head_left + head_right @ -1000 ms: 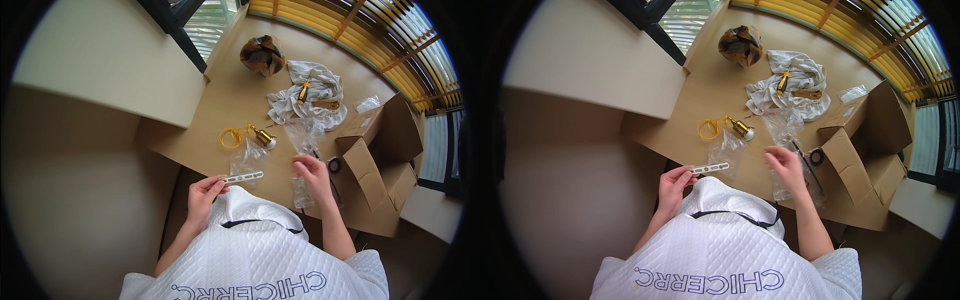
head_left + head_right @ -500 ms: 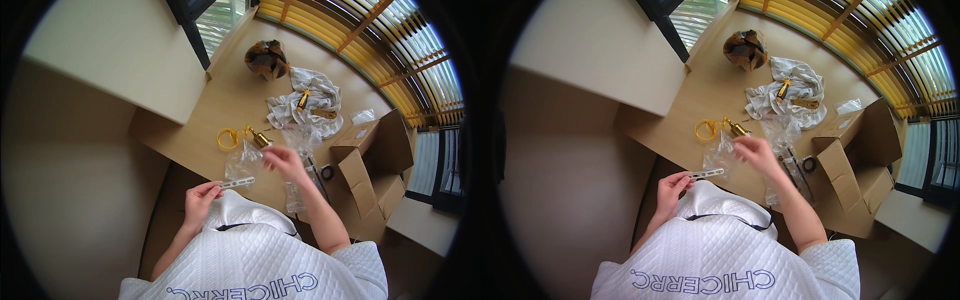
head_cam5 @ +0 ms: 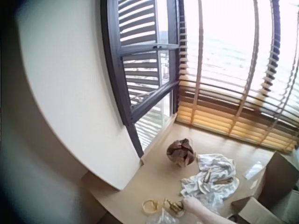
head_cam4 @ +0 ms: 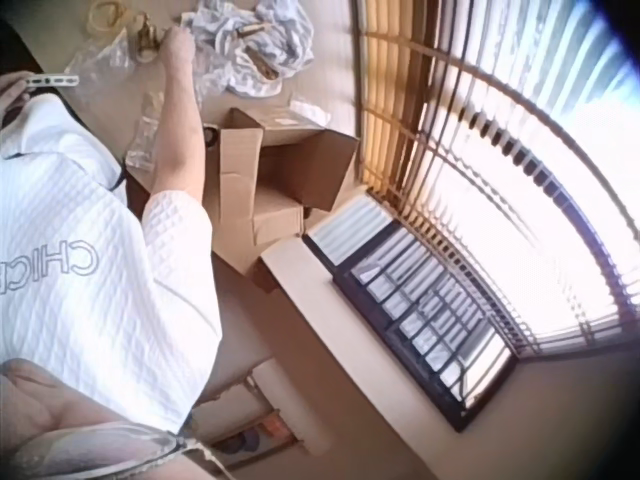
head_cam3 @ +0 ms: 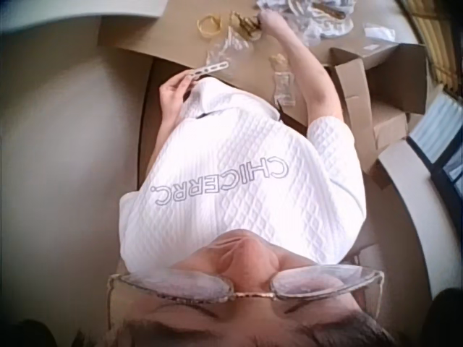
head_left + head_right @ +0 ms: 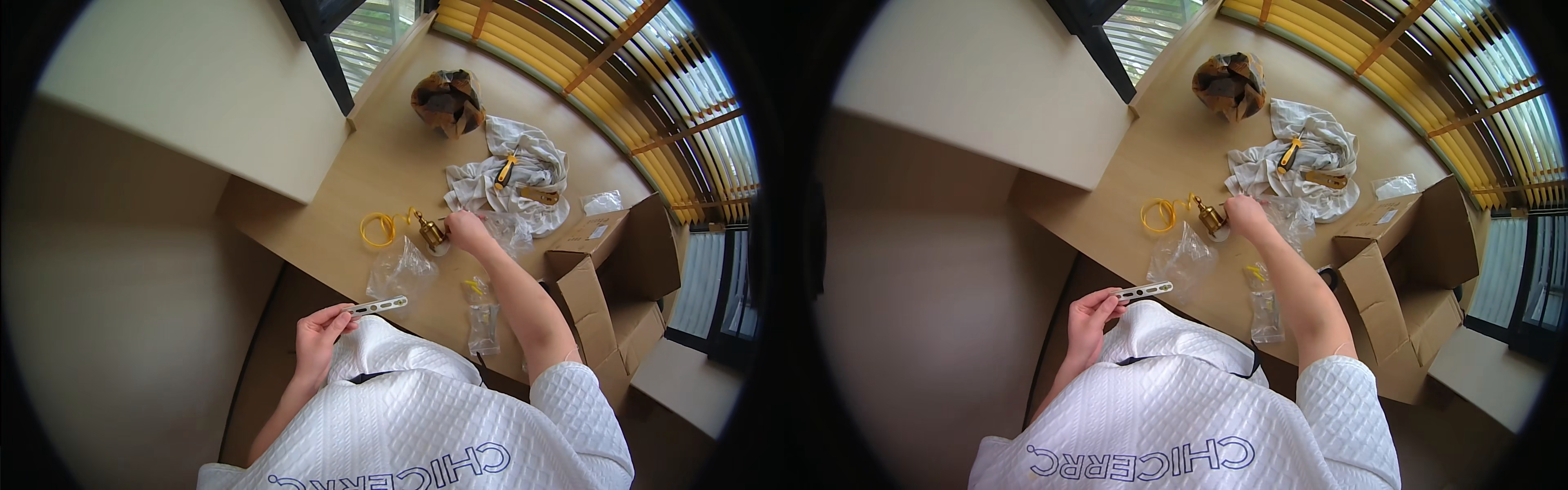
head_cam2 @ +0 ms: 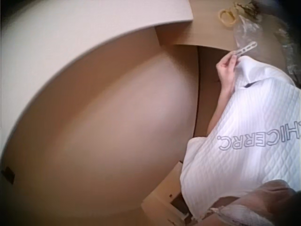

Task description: The person carries a cat and a cardboard box into a room, then sets up a work area on a desk. They unpack a light fixture and its components, then proceed to connect the electrical wires to a wall-mounted junction box. The person also retrieves additional parts from a drawer and continues assembling the fixture.

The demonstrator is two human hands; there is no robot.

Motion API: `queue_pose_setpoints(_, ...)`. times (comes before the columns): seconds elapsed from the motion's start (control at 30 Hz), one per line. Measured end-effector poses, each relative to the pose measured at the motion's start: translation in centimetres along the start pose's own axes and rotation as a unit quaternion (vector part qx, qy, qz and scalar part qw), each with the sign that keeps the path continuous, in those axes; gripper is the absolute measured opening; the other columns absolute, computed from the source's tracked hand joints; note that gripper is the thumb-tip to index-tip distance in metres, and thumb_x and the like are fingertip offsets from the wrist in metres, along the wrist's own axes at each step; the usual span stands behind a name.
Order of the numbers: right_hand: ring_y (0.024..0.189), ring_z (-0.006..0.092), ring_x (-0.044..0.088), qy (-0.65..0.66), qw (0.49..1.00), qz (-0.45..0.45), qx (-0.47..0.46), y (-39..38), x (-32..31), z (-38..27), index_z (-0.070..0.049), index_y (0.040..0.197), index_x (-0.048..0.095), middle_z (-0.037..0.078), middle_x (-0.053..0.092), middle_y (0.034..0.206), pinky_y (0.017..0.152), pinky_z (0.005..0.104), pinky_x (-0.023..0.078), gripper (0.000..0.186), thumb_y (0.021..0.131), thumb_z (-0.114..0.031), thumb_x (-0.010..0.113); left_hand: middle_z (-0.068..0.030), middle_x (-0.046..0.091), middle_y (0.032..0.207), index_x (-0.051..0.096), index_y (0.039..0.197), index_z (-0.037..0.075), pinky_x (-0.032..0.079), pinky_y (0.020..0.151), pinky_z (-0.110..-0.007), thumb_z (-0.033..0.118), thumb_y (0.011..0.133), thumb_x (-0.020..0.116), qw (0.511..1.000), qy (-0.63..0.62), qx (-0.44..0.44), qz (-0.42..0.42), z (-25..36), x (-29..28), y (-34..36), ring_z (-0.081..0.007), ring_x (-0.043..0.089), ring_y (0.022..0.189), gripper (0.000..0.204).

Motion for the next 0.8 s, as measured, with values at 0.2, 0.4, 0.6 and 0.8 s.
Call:
queue_pose_setpoints(0.2, 0.071, 0.026, 0.071, 0.257, 0.959, 0.106, 0.058, -2.2, -5.2, -1.0, 0.001, 0.079, 0.07, 0.014, 0.072, 0.075, 0.066, 0.0369, 0.056, 0.011, 0.079, -0.01, 0.072, -0.0105, 0.077, 0.099, 0.073, 0.116, -0.003, 0.057, 0.081, -0.026, 0.011, 0.098, 0.069, 1.0, 0.0, 0.001, -0.002, 0.1, 0.2, 0.2, -0.0125, 0.071, 0.086, 0.024)
queue_pose_setpoints(0.4, 0.067, 0.0128, 0.063, 0.831, 0.533, 0.102, 0.118, -4.5, -8.7, -0.2, -0.001, 0.093, 0.063, 0.006, 0.069, 0.083, 0.065, 0.0251, 0.051, 0.004, 0.091, -0.005, 0.063, -0.011, 0.077, 0.099, 0.073, 0.116, -0.003, 0.057, 0.081, -0.026, 0.011, 0.098, 0.07, 1.0, 0.0, 0.007, 0.002, 0.4, 0.1, 0.6, -0.0127, 0.072, 0.085, 0.024)
queue_pose_setpoints(0.6, 0.08, 0.0204, 0.069, 0.404, 0.911, 0.042, 0.07, 0.3, -9.4, -0.5, 0.002, 0.087, 0.07, 0.012, 0.071, 0.083, 0.072, 0.0336, 0.056, 0.013, 0.086, -0.007, 0.062, -0.0122, 0.077, 0.099, 0.073, 0.116, -0.003, 0.058, 0.081, -0.026, 0.01, 0.098, 0.07, 1.0, -0.003, 0.018, 0.005, 0.7, 0.4, 0.6, -0.0133, 0.072, 0.084, 0.023)
queue_pose_setpoints(0.8, 0.09, 0.038, 0.069, 0.049, 0.995, 0.048, -0.074, 2.2, -4.3, -0.2, -0.003, 0.087, 0.072, 0.018, 0.07, 0.098, 0.078, 0.0472, 0.057, 0.012, 0.077, -0.009, 0.069, -0.0136, 0.076, 0.101, 0.071, 0.117, -0.003, 0.06, 0.081, -0.027, 0.008, 0.099, 0.067, 0.998, 0.0, 0.022, 0.051, 0.4, -0.2, -1.7, -0.0148, 0.073, 0.086, 0.022)
Point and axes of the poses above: each hand's wrist, its own y-axis towards the middle knuckle, its own x-axis out of the palm, z = x × y, the point moved 1 cm from there along y, towards the middle knuckle
